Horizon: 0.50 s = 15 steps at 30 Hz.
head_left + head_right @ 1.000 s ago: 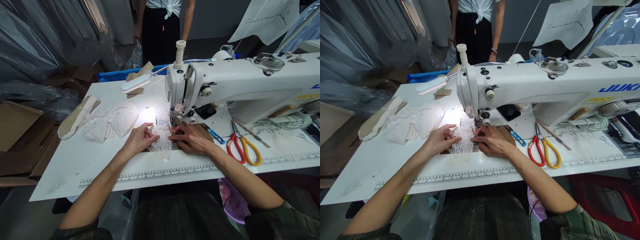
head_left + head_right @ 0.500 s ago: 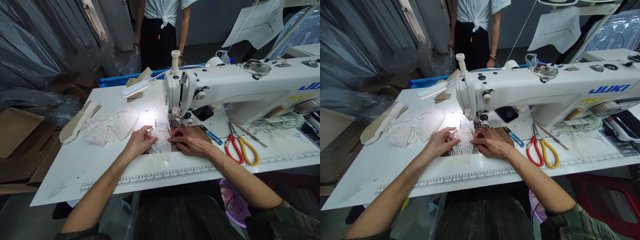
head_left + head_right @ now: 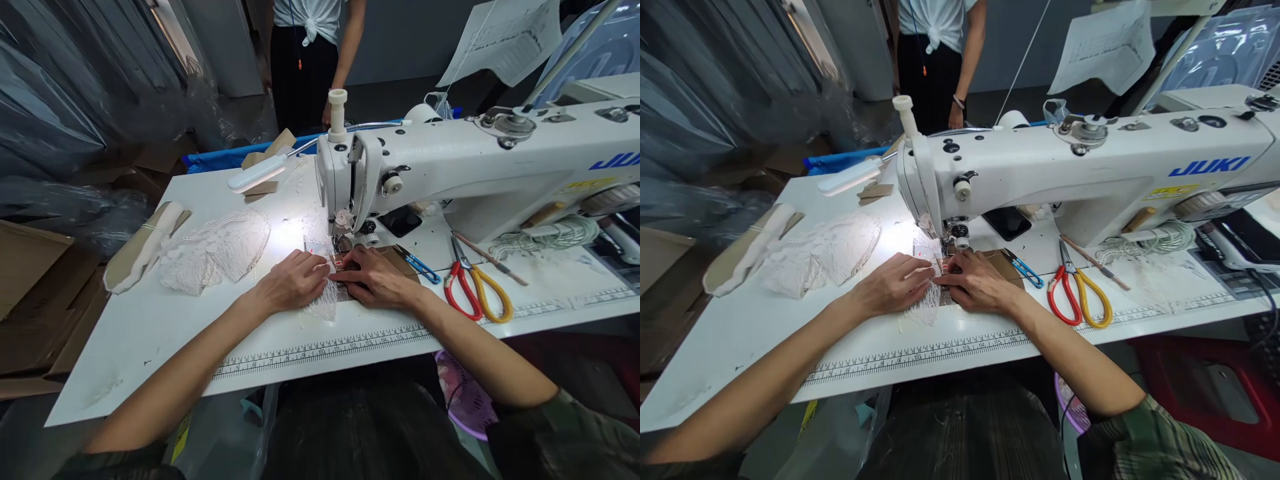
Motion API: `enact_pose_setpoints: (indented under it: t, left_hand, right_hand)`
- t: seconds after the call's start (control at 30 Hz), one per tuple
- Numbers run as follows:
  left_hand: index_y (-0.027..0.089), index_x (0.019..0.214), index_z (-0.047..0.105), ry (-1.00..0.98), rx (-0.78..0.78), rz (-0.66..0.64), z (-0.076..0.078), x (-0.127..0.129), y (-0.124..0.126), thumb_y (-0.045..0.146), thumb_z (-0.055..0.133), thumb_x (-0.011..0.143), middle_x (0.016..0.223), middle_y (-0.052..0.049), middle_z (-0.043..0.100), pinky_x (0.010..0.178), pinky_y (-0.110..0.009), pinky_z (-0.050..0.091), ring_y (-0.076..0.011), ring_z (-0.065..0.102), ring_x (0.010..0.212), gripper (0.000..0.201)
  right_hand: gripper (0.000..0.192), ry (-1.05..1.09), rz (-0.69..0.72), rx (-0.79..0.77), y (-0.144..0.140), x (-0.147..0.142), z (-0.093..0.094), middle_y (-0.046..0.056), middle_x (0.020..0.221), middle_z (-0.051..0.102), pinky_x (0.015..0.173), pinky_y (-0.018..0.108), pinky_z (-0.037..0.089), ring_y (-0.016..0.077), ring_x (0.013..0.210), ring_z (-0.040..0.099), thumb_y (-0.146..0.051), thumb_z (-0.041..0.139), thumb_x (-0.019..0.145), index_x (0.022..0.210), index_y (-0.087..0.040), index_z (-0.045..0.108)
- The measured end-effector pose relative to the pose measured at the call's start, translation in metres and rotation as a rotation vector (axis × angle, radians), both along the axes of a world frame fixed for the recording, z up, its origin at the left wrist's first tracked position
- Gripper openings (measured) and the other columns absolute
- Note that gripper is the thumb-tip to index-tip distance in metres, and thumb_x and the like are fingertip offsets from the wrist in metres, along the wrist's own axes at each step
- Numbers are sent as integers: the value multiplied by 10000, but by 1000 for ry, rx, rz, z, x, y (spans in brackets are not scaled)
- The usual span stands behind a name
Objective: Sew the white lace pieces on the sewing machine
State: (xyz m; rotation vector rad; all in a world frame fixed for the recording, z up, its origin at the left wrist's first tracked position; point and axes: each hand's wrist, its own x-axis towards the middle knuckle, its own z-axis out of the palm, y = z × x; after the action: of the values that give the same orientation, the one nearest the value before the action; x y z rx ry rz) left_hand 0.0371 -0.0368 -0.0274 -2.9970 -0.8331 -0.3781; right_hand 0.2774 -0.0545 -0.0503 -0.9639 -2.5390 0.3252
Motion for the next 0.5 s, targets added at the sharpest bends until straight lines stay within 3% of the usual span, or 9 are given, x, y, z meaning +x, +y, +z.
enact_pose_setpoints:
  t: [0.2,0.5]
  left_hand:
    - [69,1226,560,148,-29,-44,2,4,11,300,416,966,1270,-222,593,882,-474,493,-307,588,1067,376]
    - [137,1272,554,203,-35,64,3,5,6,343,381,980,1358,-168,560,869,-462,398,-315,557,1045,397]
  right_hand:
    - [322,-19,10,12,1,0,0,111,1149,576,951,484,427,268,1096,480,-204,571,898,1177,-278,713]
    - [312,-58,15,79,0,1,-3,108,1150,562,970,489,420,273,1087,463,-222,559,920,1200,-273,686]
